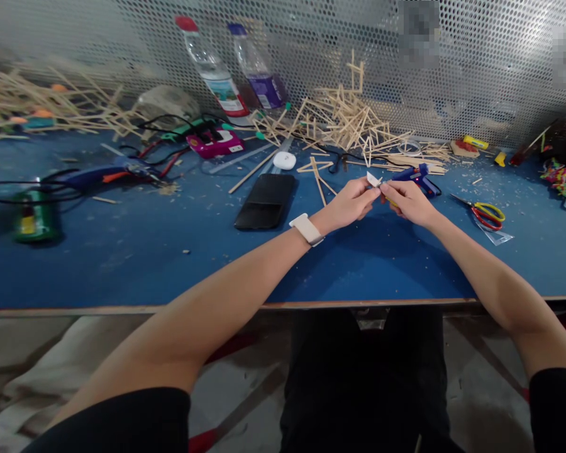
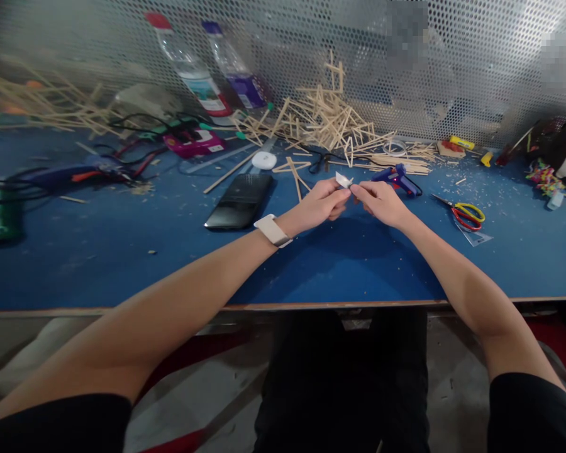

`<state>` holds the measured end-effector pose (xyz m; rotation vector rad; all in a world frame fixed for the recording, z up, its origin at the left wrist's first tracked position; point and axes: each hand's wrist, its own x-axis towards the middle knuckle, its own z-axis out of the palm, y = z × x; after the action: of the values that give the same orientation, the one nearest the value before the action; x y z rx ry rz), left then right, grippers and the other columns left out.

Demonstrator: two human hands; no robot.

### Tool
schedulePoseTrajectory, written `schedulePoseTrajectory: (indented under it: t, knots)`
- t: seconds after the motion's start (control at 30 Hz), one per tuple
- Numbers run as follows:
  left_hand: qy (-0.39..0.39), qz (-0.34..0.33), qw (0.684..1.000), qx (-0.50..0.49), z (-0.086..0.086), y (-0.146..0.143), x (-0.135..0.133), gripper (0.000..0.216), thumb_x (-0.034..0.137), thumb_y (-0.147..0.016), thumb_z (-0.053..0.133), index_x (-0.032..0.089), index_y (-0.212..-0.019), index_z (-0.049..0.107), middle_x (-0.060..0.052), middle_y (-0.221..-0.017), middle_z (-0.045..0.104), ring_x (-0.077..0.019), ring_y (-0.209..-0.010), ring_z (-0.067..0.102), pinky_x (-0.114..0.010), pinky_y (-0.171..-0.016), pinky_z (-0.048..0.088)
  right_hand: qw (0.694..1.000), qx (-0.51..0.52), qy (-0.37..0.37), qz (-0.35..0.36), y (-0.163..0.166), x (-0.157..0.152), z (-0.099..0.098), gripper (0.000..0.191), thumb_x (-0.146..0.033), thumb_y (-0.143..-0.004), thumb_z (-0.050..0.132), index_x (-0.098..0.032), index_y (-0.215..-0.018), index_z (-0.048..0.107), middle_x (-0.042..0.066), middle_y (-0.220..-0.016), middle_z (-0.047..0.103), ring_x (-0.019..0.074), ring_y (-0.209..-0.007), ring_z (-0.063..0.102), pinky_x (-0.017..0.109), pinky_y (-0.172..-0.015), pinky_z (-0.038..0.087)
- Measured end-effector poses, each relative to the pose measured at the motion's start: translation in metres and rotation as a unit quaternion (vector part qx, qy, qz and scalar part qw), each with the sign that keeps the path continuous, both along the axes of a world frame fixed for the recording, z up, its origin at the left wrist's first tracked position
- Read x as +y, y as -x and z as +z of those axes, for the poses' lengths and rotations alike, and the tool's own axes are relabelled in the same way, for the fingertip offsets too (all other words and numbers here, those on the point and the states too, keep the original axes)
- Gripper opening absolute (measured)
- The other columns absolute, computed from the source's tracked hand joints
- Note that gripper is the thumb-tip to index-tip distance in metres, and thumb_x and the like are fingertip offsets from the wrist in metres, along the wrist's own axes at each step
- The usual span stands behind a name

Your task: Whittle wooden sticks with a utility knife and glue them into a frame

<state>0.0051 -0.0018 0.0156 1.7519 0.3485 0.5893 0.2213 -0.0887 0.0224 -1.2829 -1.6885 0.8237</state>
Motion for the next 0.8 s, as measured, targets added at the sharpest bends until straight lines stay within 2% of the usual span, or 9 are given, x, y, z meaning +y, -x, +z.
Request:
schedulePoseTrajectory:
  t: [0.4,0.63,0.8]
  knots:
    - [0.006,0.008,1.000,0.005,0.004,0.001,0.002,0.024,0.033,-0.127,0.062,0.024,-0.105,0.065,0.011,-0.064,0.030,-0.0117,-0.048,0.025,-0.025,-0.047,0.024,0.999,-0.006,-0.017,-0.038,0.003,0.001,-0.001,0.092,-0.117,-0.098,0.062,-0.026,-0.086,0.067,-0.004,-0.060,0.052,0.0159,-0.056,0.049,0.033,-0.053,0.035]
    - [0.013,0.031,0.999,-0.032,-0.005,-0.005,0.001,0.040,0.042,-0.128,0.065,0.025,-0.094,0.055,0.011,-0.069,0.034,-0.0090,-0.051,0.028,-0.024,-0.048,0.024,0.998,0.026,-0.010,-0.060,0.005,0.002,-0.003,0.092,-0.119,-0.097,0.058,-0.028,-0.088,0.065,-0.006,-0.059,0.049,0.0157,-0.052,0.045,0.034,-0.053,0.037]
    - [0.092,0.034,0.994,-0.044,-0.003,-0.007,-0.003,0.030,0.037,-0.127,0.060,0.027,-0.101,0.051,0.010,-0.075,0.037,-0.0092,-0.054,0.026,-0.021,-0.050,0.027,0.995,-0.040,-0.051,-0.079,0.005,-0.003,0.005,0.093,-0.118,-0.102,0.051,-0.027,-0.085,0.066,-0.001,-0.064,0.057,0.0181,-0.060,0.050,0.037,-0.061,0.037]
